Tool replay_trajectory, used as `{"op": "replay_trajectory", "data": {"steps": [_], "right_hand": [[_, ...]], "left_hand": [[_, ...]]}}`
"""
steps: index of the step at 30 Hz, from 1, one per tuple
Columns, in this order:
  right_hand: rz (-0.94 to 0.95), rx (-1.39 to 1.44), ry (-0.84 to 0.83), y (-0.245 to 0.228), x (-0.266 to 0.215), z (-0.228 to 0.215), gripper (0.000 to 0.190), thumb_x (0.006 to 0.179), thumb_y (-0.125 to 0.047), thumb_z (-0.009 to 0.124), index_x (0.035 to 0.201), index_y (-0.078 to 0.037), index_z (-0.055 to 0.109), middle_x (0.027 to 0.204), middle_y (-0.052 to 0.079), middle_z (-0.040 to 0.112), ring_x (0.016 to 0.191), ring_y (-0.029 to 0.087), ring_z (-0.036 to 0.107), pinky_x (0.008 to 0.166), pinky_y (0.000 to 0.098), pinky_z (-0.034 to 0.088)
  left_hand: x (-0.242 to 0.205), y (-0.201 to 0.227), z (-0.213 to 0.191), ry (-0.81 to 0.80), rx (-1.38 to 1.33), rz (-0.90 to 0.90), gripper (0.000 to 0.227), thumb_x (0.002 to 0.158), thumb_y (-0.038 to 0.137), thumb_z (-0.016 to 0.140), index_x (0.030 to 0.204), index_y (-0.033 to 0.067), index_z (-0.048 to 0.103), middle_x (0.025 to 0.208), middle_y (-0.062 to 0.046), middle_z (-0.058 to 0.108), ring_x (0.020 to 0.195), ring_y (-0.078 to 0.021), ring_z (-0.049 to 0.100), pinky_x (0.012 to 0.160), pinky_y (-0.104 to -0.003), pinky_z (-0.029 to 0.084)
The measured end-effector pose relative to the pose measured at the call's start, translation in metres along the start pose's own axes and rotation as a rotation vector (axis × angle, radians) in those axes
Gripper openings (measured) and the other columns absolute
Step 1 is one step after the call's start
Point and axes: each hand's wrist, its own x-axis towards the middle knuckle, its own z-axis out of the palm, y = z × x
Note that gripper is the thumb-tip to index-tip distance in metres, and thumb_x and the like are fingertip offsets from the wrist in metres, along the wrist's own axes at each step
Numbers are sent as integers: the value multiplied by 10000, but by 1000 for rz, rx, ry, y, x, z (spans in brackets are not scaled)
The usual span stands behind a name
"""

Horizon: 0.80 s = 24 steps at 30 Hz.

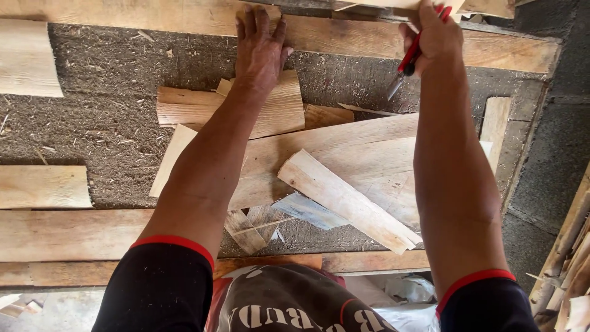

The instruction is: Sorting, measuring, and cutting thin wood veneer scraps on a workshop floor.

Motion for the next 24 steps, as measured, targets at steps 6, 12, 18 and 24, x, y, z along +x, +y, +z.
{"op": "replay_trajectory", "data": {"steps": [6, 12, 18, 24], "right_hand": [[-31, -16, 15, 22, -12, -8, 340, 999, -329, 682, 1130, -21, 622, 894, 104, 757, 645, 158, 727, 461, 252, 554], [-19, -207, 113, 38, -25, -8, 267, 965, -187, 766, 1090, -9, 611, 880, 119, 742, 612, 152, 698, 457, 253, 575], [40, -191, 125, 43, -27, 3, 226, 917, -56, 764, 1065, 13, 608, 868, 141, 748, 613, 175, 739, 433, 249, 562], [79, -203, 198, 39, -29, 12, 157, 910, -63, 774, 1004, 17, 676, 857, 138, 764, 612, 164, 748, 431, 241, 569]], "left_hand": [[3, -3, 0, -14, -21, -8, 682, 1049, 493, 562, 1612, 151, 386, 1617, -351, 186, 1499, -550, 176, 1237, -632, 139], [4, -3, 1, -37, -30, -15, 686, 1050, 484, 565, 1625, 175, 357, 1637, -336, 157, 1512, -539, 160, 1243, -611, 120], [7, -4, 7, -33, -7, -44, 692, 1025, 500, 576, 1593, 152, 391, 1639, -315, 172, 1508, -517, 173, 1234, -597, 133], [7, -7, 16, 63, -24, -35, 693, 1010, 463, 656, 1573, 112, 453, 1613, -316, 248, 1500, -497, 254, 1240, -603, 189]]}}
